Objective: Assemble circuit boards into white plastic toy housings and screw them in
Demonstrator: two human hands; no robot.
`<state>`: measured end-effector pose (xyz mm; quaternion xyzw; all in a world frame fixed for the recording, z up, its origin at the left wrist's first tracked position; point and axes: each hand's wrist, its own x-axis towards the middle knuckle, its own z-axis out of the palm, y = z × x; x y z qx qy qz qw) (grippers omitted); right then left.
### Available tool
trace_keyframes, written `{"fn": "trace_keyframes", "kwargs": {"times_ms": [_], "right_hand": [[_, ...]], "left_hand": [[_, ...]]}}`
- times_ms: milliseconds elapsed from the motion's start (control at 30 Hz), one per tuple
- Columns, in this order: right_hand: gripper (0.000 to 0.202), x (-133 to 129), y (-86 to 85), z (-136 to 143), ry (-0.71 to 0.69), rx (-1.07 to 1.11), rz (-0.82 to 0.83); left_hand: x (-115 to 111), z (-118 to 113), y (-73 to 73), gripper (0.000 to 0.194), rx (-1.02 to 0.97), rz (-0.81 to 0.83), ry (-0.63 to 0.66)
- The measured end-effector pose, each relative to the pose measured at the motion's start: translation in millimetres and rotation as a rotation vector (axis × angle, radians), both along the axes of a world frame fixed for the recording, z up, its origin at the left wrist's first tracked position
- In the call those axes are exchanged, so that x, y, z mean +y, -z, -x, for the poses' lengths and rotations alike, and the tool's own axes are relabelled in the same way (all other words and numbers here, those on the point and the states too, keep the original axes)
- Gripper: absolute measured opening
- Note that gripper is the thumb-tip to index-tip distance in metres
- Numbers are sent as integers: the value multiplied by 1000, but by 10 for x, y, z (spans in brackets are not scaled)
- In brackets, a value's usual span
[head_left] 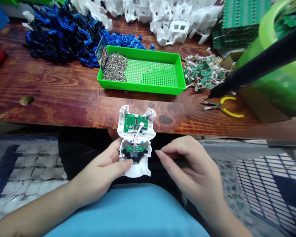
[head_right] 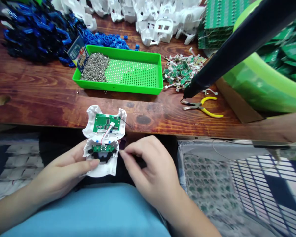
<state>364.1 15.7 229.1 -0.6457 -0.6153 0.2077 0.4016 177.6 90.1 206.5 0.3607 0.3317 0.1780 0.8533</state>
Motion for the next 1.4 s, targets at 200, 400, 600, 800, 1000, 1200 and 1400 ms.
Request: {"fn": "trace_keyframes", "kwargs": {"times_ms": [200,400,600,800,1000,1200,1400], "right_hand": [[8,137,-146,50,-358,-484,-78],[10,272,-171,125,-530,-582,-69],[16,323,-160,156,-619,-586,-57],[13,316,-136,149,-595,-541,-37],[20,313,-88,185,-577,-591,-69],[16,231,-145,157,-346,-452,-46],[21,226,-142,160,-342,-484,-77]], "left_hand": [[-34,-32,-35,44,-64,50,12],[-78,-6,-51,49,-122,158,-27],[-85,-1,-36,60,-144,139,-19],[-85,-1,-24,63,-87,63,21],[-101,-42,16,49,-90,39,-69],[-66,-65,28,44,-88,22,-92],[-50,-68,17,47,13,-82,-85]]}}
